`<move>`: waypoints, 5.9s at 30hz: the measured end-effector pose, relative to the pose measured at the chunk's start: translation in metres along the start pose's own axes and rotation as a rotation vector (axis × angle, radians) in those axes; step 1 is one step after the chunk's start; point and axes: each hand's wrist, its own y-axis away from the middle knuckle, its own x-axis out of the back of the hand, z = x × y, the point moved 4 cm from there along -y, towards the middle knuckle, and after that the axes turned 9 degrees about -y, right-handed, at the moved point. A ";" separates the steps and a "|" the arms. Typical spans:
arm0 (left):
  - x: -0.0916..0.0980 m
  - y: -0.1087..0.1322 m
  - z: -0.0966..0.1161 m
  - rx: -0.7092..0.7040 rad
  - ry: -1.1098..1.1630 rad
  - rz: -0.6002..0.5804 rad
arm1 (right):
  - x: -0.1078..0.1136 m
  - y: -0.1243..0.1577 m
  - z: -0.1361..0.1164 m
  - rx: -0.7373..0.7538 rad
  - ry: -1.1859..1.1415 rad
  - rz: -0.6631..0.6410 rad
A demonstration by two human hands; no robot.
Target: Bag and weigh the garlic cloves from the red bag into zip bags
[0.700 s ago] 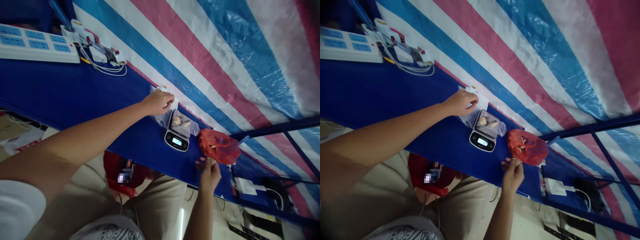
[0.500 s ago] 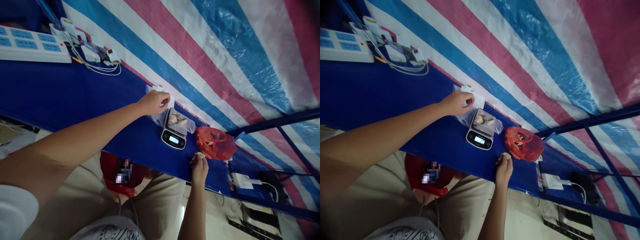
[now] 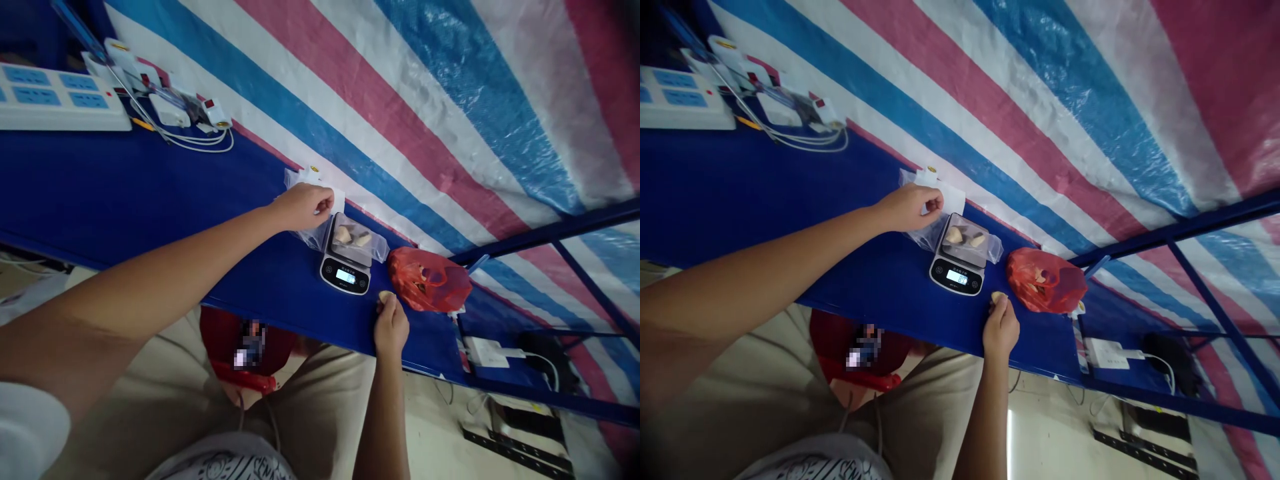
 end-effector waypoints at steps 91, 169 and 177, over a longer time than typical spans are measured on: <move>0.003 0.011 -0.042 0.294 0.130 0.311 | 0.005 0.001 0.013 -0.061 -0.758 0.109; 0.017 0.010 -0.029 0.341 0.165 0.420 | -0.041 -0.129 -0.049 -0.180 -0.946 -0.232; 0.015 0.006 -0.030 0.397 0.142 0.423 | -0.038 -0.120 -0.058 -0.223 -1.073 0.025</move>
